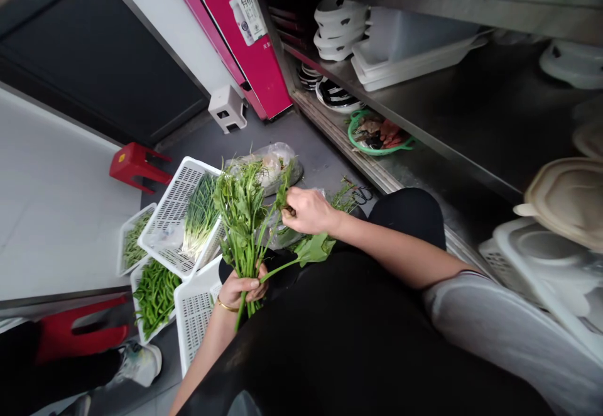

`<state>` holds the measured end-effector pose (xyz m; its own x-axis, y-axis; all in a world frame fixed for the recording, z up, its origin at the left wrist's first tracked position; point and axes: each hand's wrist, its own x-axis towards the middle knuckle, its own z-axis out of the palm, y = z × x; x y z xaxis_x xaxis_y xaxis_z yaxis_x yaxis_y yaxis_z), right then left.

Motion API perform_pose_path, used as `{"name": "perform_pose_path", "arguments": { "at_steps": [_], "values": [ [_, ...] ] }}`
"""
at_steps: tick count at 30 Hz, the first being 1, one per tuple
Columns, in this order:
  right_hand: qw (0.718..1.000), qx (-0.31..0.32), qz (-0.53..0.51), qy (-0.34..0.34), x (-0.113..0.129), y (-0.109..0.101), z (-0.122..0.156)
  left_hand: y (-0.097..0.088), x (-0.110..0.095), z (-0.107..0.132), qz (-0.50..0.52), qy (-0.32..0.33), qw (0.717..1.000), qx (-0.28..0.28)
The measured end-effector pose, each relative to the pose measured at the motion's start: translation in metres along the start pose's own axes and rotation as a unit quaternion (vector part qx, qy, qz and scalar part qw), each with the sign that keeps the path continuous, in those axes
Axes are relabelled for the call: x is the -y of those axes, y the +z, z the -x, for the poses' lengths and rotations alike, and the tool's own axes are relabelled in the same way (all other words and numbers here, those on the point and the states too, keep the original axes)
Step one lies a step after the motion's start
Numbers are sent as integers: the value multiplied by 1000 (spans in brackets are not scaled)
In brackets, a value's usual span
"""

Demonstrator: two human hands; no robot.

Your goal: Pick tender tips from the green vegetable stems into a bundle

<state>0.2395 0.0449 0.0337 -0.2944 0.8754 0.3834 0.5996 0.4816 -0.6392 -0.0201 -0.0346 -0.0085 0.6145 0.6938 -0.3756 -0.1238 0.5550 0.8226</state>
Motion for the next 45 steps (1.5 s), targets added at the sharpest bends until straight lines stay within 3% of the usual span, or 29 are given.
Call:
{"name": "perform_pose_path", "arguments": {
  "at_steps": [3,6,8,9,11,13,14,16,18,20,24,28,35,41,45],
  "values": [
    [999,-32,29,9,-12,-7,-2,-2,1,1,16,9,1000,3],
    [987,-80,-121,66,-34,-29,2,-3,2,4,10,13,1000,-7],
    [964,-72,-230,109,-51,-47,12,-4,2,6,6,18,1000,-12],
    [958,-27,-259,120,-58,-54,19,-5,3,7,6,19,1000,-11],
    [956,145,-230,114,-67,-64,35,-6,3,7,11,17,1000,-4],
    [947,292,-82,107,-64,-67,49,-8,4,7,15,13,1000,3],
    [946,307,2,101,-58,-67,53,-8,4,6,16,11,1000,4],
    [966,229,104,54,-39,-70,54,-7,3,5,13,7,1000,2],
    [987,109,108,-44,-17,-74,45,-4,2,4,6,3,1000,0],
    [985,36,99,-135,-2,-77,31,-1,1,4,-1,0,1000,0],
    [970,44,136,-198,0,-70,8,3,0,7,-9,-1,1000,0],
    [966,69,137,-206,-10,-58,7,4,1,10,-11,-1,1000,-9],
    [972,124,90,-177,-18,-56,20,5,-2,6,-12,35,994,-103],
    [973,97,185,-103,-15,-47,22,12,-3,-4,-44,33,984,-168],
    [991,48,121,-16,-20,-31,14,17,2,-14,-45,52,978,-195]
  ]
}}
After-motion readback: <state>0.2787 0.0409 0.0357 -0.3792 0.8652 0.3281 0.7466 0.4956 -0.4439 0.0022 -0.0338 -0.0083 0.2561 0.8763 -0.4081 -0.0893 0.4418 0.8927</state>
